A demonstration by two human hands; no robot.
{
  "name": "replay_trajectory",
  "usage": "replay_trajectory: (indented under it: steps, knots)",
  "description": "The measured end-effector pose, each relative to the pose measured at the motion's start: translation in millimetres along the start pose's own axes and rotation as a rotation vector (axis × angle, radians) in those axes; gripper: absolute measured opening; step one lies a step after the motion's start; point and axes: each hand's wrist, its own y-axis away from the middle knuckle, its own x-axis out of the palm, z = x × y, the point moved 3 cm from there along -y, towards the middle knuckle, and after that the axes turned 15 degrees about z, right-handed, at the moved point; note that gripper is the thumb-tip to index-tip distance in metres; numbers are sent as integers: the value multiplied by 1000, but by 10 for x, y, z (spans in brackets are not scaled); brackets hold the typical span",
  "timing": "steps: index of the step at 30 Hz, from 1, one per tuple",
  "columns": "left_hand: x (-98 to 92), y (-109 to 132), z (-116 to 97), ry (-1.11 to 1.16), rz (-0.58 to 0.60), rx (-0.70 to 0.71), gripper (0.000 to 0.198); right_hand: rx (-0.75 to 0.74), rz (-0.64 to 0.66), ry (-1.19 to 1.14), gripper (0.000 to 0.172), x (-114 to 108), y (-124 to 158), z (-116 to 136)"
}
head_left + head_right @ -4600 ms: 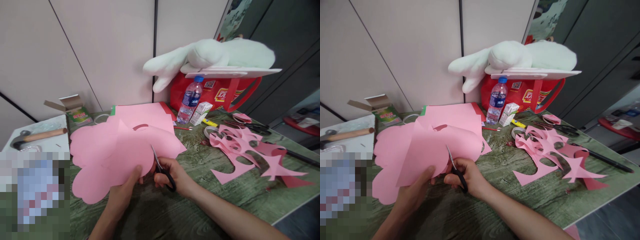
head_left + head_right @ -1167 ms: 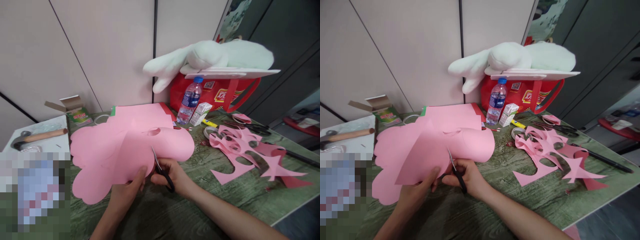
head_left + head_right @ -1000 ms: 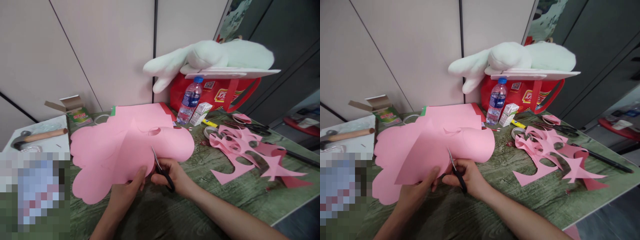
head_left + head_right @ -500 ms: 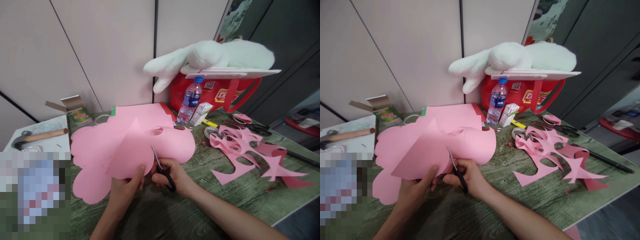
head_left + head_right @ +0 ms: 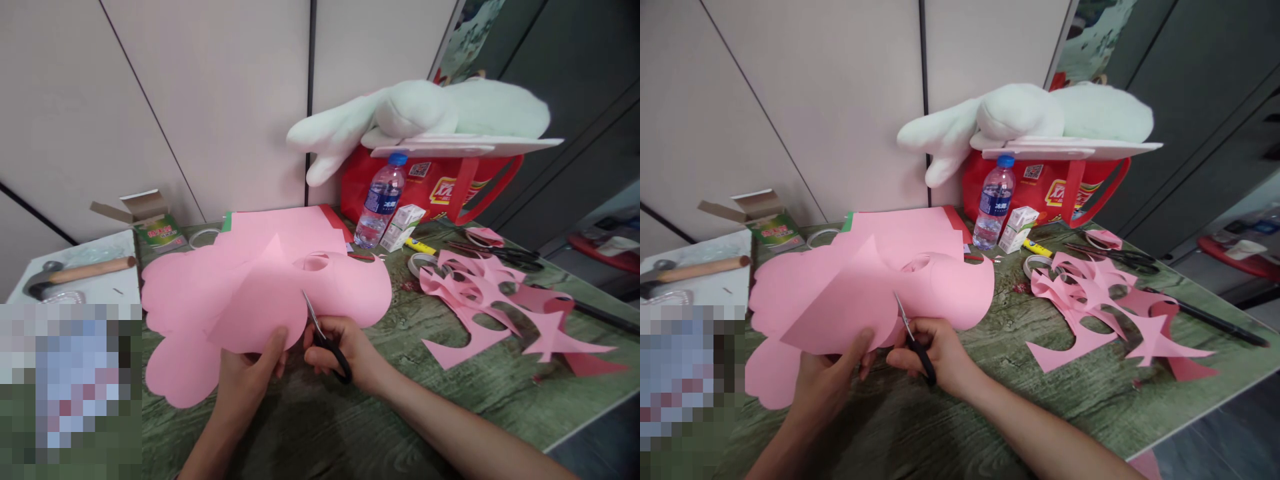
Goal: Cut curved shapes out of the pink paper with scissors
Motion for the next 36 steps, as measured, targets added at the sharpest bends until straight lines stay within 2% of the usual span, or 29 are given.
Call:
replay_trajectory:
  steps: [14,18,24,28,32,36]
  knots:
    - [-62,-36,78,116,4,48,41,-22,13,-14,45,42,4,23]
    - [-17,-31,45,80,13,59,44,-43,12,-41,45,91,1,-5]
    - [41,41,-11,-21,-126,-87,36,-17,51,-81,45,122,-2,-77]
    - [27,60,19,-25,-182,-104,22,-5,21,-81,44,95,-1,-42]
    - [54,58,26,-31,-113,-74,23,-86,-1,-114,45,76,-8,39]
    - [74,63,3,-36,-76,-57,20,-88,29,-139,48,73,-11,55]
